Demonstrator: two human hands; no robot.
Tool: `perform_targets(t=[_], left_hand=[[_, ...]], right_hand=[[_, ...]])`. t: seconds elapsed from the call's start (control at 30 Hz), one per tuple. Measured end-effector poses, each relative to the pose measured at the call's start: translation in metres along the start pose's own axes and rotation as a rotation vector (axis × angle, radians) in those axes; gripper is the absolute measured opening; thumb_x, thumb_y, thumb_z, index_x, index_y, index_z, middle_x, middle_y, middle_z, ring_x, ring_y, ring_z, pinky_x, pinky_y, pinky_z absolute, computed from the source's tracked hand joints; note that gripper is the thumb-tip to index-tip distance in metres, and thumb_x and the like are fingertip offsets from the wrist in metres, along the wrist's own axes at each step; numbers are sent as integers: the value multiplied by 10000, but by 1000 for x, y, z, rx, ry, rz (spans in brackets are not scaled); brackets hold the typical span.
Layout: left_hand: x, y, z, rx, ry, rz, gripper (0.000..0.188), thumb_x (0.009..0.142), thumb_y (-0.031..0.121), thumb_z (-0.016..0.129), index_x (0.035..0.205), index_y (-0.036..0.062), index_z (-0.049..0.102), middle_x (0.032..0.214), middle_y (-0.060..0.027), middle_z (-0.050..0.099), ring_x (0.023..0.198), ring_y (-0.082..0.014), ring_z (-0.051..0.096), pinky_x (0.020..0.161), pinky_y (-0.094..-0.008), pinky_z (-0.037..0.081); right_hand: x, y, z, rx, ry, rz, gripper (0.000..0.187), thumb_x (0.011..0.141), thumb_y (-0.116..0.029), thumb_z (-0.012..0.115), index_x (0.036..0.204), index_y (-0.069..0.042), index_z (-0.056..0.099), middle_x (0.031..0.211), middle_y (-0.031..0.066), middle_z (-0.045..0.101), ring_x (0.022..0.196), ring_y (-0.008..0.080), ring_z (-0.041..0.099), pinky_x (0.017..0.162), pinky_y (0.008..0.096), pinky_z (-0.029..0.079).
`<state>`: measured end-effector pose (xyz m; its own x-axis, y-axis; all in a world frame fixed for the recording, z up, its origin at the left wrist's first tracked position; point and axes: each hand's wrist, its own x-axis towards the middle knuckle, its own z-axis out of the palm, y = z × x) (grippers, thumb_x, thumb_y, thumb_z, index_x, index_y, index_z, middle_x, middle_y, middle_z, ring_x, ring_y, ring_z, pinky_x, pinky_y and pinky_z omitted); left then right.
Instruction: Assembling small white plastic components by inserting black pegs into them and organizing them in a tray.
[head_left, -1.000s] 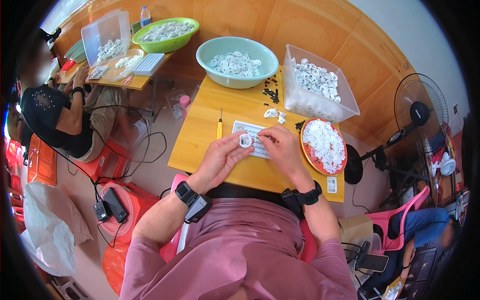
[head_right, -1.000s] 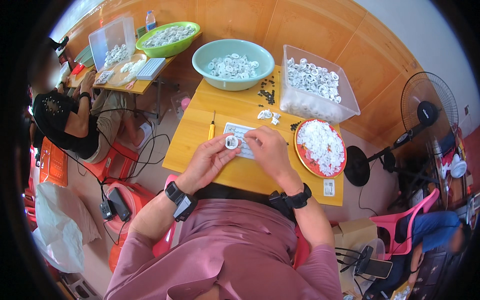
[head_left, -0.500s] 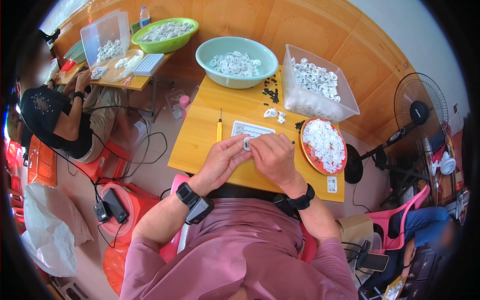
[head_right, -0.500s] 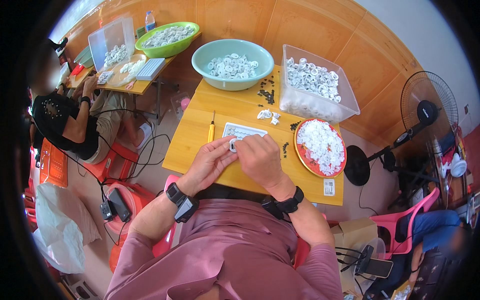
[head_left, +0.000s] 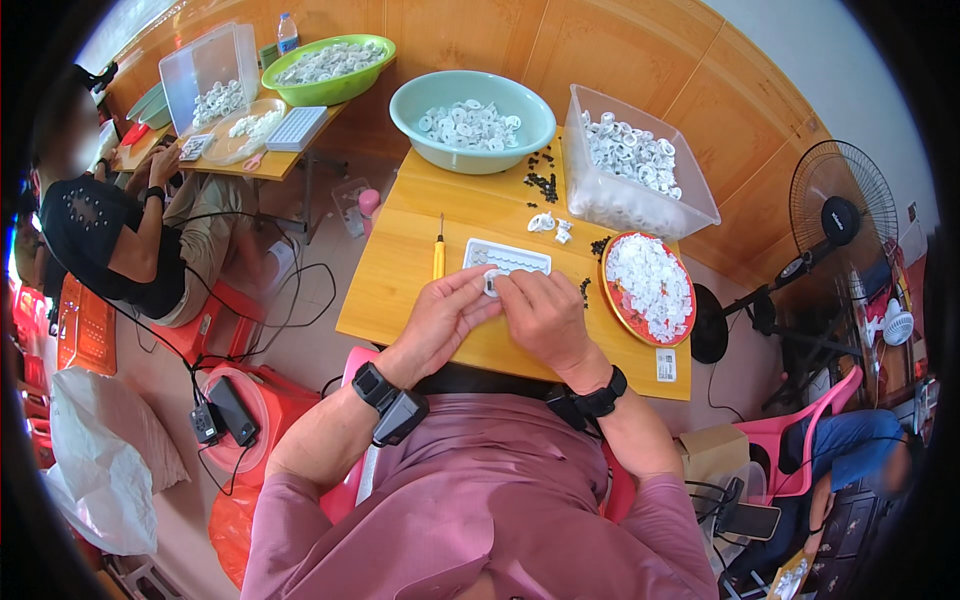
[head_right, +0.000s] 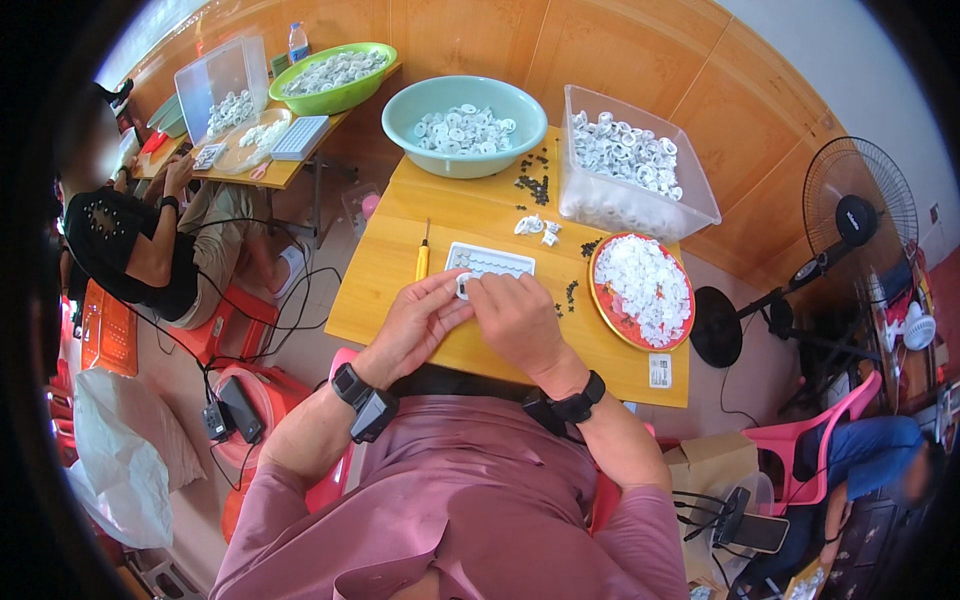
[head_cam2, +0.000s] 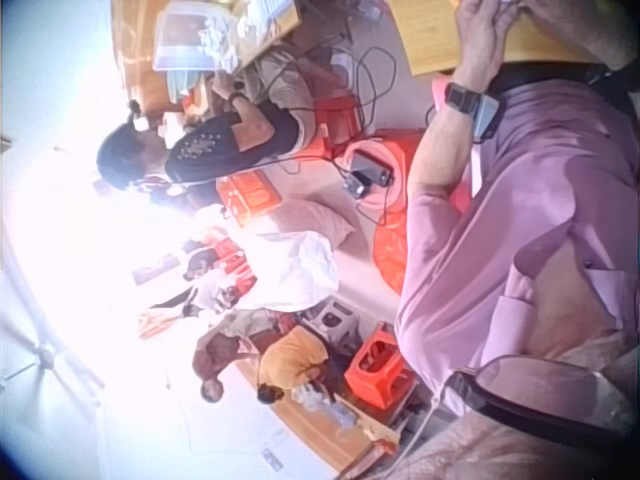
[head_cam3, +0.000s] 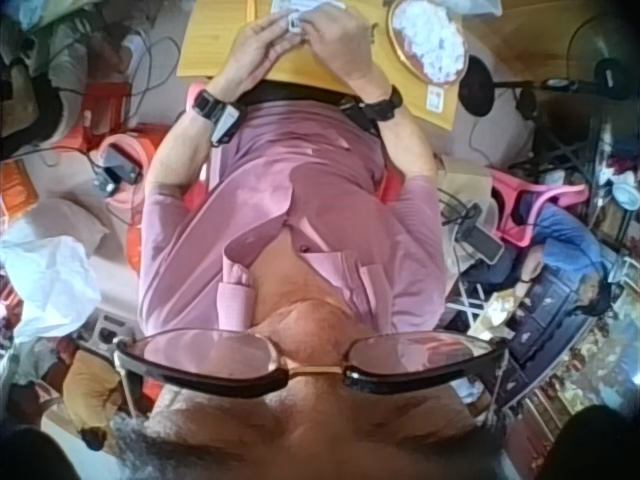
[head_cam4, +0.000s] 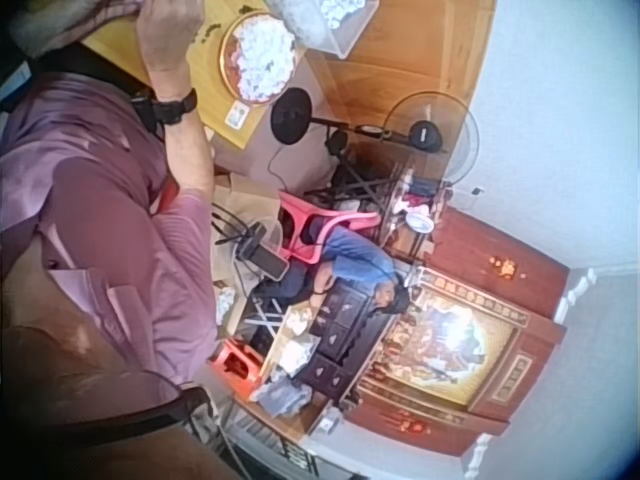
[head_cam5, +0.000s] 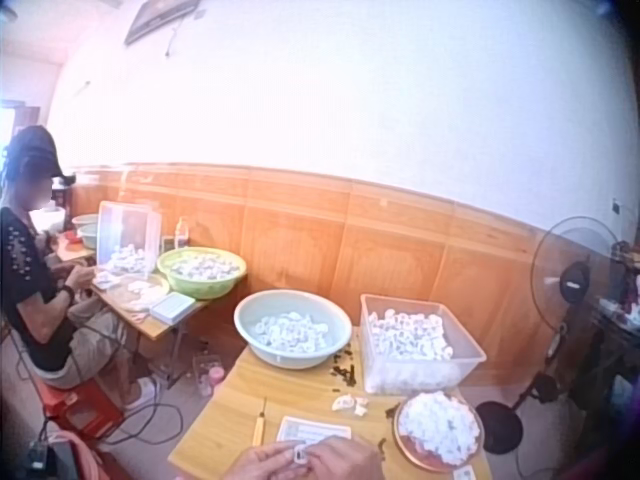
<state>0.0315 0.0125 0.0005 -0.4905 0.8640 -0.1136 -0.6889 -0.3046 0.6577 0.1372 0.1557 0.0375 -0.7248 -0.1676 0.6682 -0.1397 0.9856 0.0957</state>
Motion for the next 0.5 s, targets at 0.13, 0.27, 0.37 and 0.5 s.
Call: perform_targets(t=[0.13, 0.27, 0.37, 0.5], left_hand=[[1, 3, -5, -101, 15, 35, 343, 1041, 132, 505, 1323, -61, 535, 1245, -156, 636, 1125, -220, 649, 993, -329, 537], [3, 13, -5, -167, 84, 140, 309, 1028, 121, 519, 1281, -53, 552, 1228, -190, 639, 1100, -232, 659, 988, -315, 545], [7, 11, -13, -196, 145, 177, 292, 1030, 128, 514, 1256, -53, 555, 1232, -215, 633, 1103, -260, 659, 999, -324, 539], [6, 11, -10, -200, 144, 180, 293, 1033, 135, 510, 1255, -51, 554, 1243, -220, 628, 1106, -268, 659, 1007, -332, 534]], right_hand=[[5, -3, 1, 61, 68, 8, 205, 814, -101, 641, 1007, -35, 665, 830, 87, 644, 711, 231, 630, 619, 342, 466], [4, 15, -2, 186, 97, 205, 180, 835, -105, 653, 997, -41, 699, 859, 93, 662, 729, 267, 644, 630, 366, 486], [-6, 24, 13, 431, -50, 511, 124, 852, -125, 665, 938, -66, 731, 860, 105, 665, 750, 304, 650, 655, 394, 502], [-9, 21, 25, 392, -181, 494, 117, 855, -158, 668, 894, -80, 745, 840, 114, 661, 786, 320, 657, 694, 419, 509]])
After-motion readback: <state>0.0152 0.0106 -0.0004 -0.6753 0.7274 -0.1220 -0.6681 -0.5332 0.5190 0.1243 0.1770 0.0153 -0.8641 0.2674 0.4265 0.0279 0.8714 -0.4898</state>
